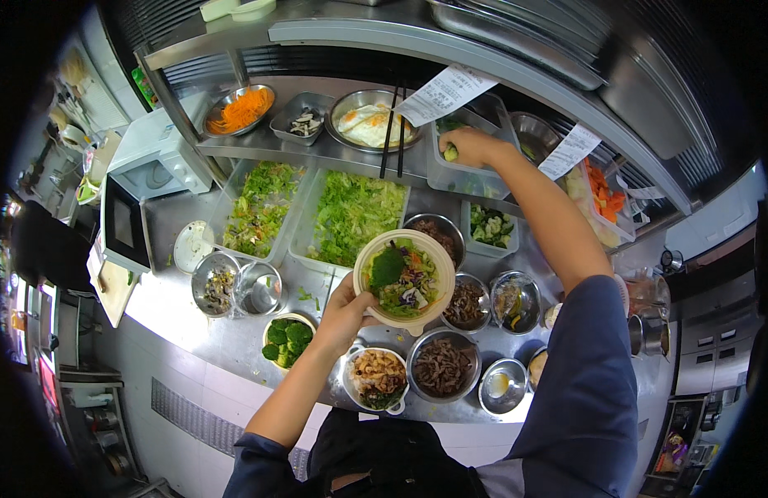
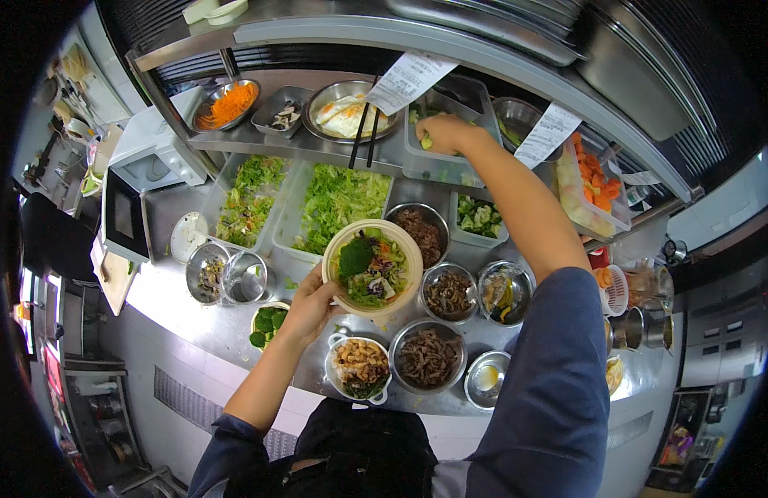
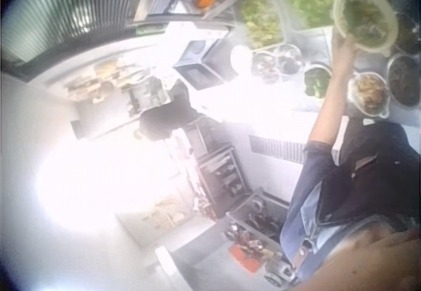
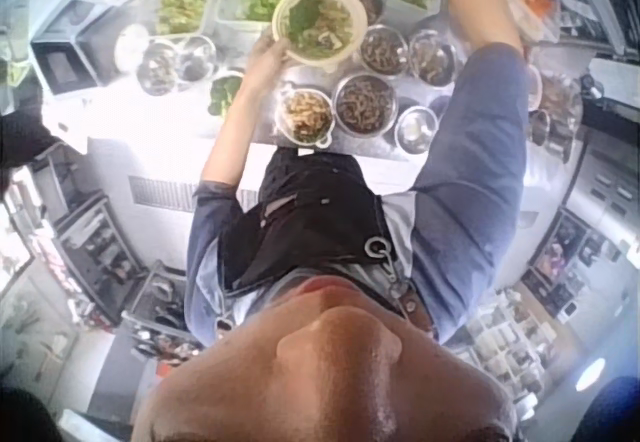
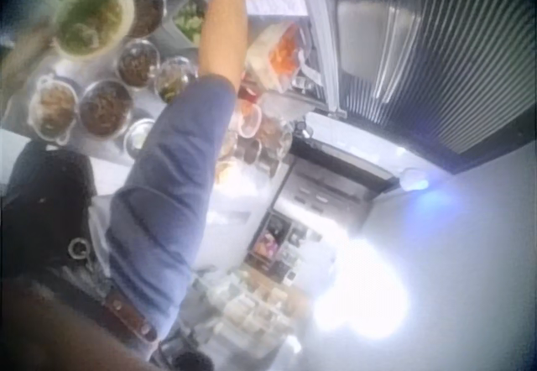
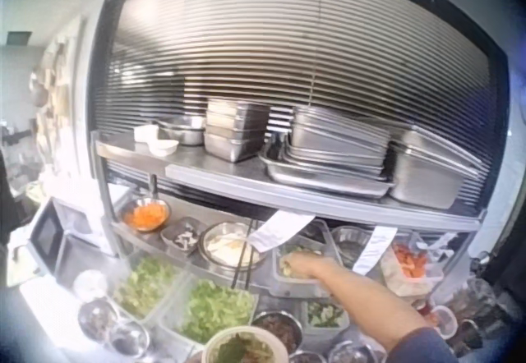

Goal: The person washes hands, then assembles multiple bowls by adding lettuce, broccoli, and other prepared ingredients from containers on a stainless steel counter. The person handles order slips and places them on the counter while preparing the bowls.

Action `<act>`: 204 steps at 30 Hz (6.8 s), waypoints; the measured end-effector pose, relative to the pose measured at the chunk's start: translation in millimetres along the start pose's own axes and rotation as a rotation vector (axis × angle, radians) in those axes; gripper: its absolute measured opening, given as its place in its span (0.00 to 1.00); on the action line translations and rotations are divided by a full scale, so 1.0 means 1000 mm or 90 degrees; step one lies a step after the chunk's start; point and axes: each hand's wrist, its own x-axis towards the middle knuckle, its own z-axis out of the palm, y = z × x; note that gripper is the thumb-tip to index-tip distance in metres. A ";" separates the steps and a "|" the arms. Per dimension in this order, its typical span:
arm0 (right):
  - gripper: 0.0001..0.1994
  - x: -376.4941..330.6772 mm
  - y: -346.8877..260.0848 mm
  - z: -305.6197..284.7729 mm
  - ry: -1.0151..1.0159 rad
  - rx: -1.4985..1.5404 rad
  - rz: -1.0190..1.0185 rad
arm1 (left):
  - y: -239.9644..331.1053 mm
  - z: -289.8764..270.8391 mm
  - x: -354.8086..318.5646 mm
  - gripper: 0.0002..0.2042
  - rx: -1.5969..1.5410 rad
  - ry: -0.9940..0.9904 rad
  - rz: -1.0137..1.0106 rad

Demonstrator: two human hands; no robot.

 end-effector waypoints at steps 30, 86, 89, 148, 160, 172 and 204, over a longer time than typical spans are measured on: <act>0.10 -0.141 -0.172 0.065 0.314 0.258 0.049 | 0.000 0.021 0.010 0.25 0.024 0.016 0.013; 0.13 -0.136 -0.177 0.056 0.043 0.867 -0.060 | 0.003 0.025 0.018 0.28 0.037 -0.011 0.027; 0.13 -0.140 -0.183 0.058 0.035 0.879 -0.069 | -0.001 0.022 0.013 0.30 0.030 -0.007 0.033; 0.12 -0.001 0.021 -0.029 0.182 0.085 0.113 | 0.000 0.002 0.033 0.23 -0.215 -0.074 0.116; 0.12 -0.116 -0.104 0.007 0.052 1.065 0.051 | -0.012 0.020 0.043 0.26 -0.175 -0.081 0.099; 0.14 -0.136 -0.162 0.034 -0.014 0.581 -0.068 | -0.019 0.024 0.038 0.22 -0.197 -0.092 0.125; 0.23 -0.129 -0.057 -0.026 0.152 0.991 -0.136 | -0.001 0.010 0.038 0.24 -0.199 -0.079 0.130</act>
